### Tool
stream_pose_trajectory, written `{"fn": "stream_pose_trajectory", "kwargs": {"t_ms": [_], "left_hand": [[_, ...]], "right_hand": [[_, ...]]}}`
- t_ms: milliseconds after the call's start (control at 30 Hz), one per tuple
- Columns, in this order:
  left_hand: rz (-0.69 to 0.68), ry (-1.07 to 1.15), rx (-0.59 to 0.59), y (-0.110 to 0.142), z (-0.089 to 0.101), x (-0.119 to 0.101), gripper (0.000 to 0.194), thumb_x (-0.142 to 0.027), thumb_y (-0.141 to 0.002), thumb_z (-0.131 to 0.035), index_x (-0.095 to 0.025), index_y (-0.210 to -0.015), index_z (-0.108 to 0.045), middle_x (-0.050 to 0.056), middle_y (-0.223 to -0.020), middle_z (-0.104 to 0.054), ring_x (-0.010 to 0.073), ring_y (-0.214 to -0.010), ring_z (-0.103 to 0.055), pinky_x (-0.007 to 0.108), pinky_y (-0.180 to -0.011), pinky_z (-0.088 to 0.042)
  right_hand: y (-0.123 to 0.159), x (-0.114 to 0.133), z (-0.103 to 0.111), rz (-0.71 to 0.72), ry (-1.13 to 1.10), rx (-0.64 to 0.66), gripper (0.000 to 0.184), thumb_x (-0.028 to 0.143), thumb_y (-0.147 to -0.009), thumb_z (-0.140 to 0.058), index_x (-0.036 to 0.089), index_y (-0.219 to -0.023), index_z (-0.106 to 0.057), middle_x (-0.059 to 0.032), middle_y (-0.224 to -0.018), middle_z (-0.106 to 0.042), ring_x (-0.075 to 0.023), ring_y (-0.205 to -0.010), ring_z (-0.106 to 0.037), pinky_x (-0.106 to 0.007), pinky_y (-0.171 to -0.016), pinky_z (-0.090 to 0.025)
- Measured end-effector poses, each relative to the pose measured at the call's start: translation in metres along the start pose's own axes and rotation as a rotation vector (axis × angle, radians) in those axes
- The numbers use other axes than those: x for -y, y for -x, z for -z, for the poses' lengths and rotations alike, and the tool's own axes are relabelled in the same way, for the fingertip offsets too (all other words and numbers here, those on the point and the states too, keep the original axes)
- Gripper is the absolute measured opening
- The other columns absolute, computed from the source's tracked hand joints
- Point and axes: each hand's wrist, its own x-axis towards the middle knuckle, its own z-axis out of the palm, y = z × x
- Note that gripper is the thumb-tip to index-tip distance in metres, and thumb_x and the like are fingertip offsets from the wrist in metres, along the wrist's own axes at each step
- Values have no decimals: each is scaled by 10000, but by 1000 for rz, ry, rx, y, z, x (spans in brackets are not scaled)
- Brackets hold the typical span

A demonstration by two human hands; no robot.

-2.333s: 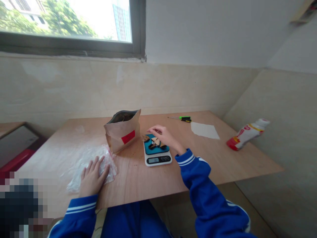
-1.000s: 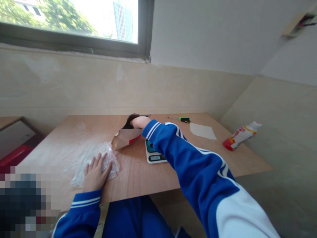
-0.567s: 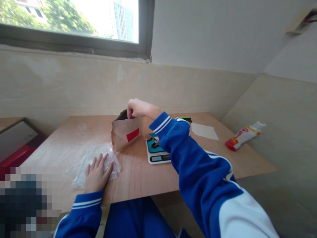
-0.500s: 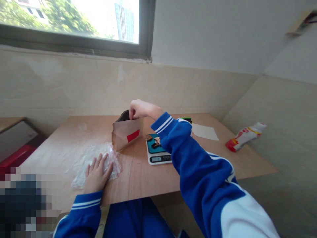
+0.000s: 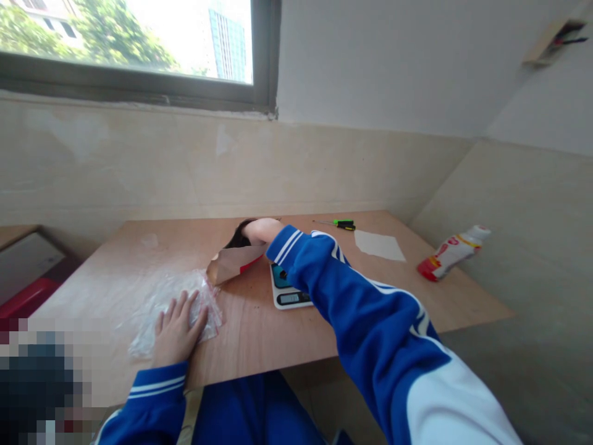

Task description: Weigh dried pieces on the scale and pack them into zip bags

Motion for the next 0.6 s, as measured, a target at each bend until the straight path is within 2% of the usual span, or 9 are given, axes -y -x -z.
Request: {"fn": "stream_pose_trajectory", "kwargs": {"t_ms": [100,167,267,333,400,467,533,600], "left_hand": [[-2,5,4,0,0,0,504,-377,-925,-385,-191,-1387,-463,105,-1480,-423,314,-1365,-356,493,-1104,-261],[-7,8,1,0,0,1,502,-374,-923,-390,-194,-1387,-463,103,-1482,-421,310,-1368,-352,494,-1104,-260],[-8,11,-1,0,0,1,504,-371,-922,-393,-193,-1389,-461,105,-1482,-420,312,-1369,-349,499,-1105,-258],[-5,12,-1,0,0,1,504,-372,-923,-394,-192,-1389,-460,106,-1481,-421,316,-1367,-353,502,-1106,-257],[-5,10,-1,0,0,1,504,-368,-923,-397,-189,-1390,-461,108,-1484,-416,320,-1364,-357,501,-1110,-250],[-5,11,2,0,-1,1,504,-367,-922,-403,-190,-1390,-462,106,-1488,-409,322,-1365,-356,498,-1114,-243],[-1,17,7,0,-2,1,506,-376,-919,-409,-199,-1391,-461,99,-1492,-404,320,-1368,-351,497,-1114,-245],[4,24,9,0,-3,2,507,-382,-919,-409,-206,-1392,-458,94,-1494,-403,315,-1372,-346,499,-1112,-251]], "right_hand": [[0,6,11,-9,186,182,336,43,-576,-743,138,-898,-733,-112,-1017,-733,-223,-855,-684,-223,-629,-488],[2,12,23,30,215,195,308,73,-656,-689,123,-958,-724,-122,-1031,-726,-217,-842,-678,-226,-615,-470],[17,16,46,146,148,100,257,92,-730,-628,112,-968,-721,-98,-942,-736,-176,-775,-659,-230,-634,-454],[38,13,58,203,-9,-47,258,118,-772,-609,114,-1012,-704,-80,-932,-729,-151,-780,-646,-233,-681,-464],[66,2,61,219,-251,-179,288,189,-812,-601,130,-1086,-666,-74,-991,-713,-143,-823,-644,-244,-726,-486],[93,-14,51,164,-440,-255,314,289,-816,-625,150,-1097,-648,-72,-1020,-699,-155,-864,-645,-271,-756,-508],[112,-34,29,59,-545,-220,333,338,-801,-648,162,-1084,-643,-69,-995,-696,-168,-853,-654,-299,-758,-524],[119,-52,0,-25,-552,-166,304,324,-784,-666,157,-1038,-658,-76,-960,-690,-184,-837,-657,-324,-757,-530]]}}
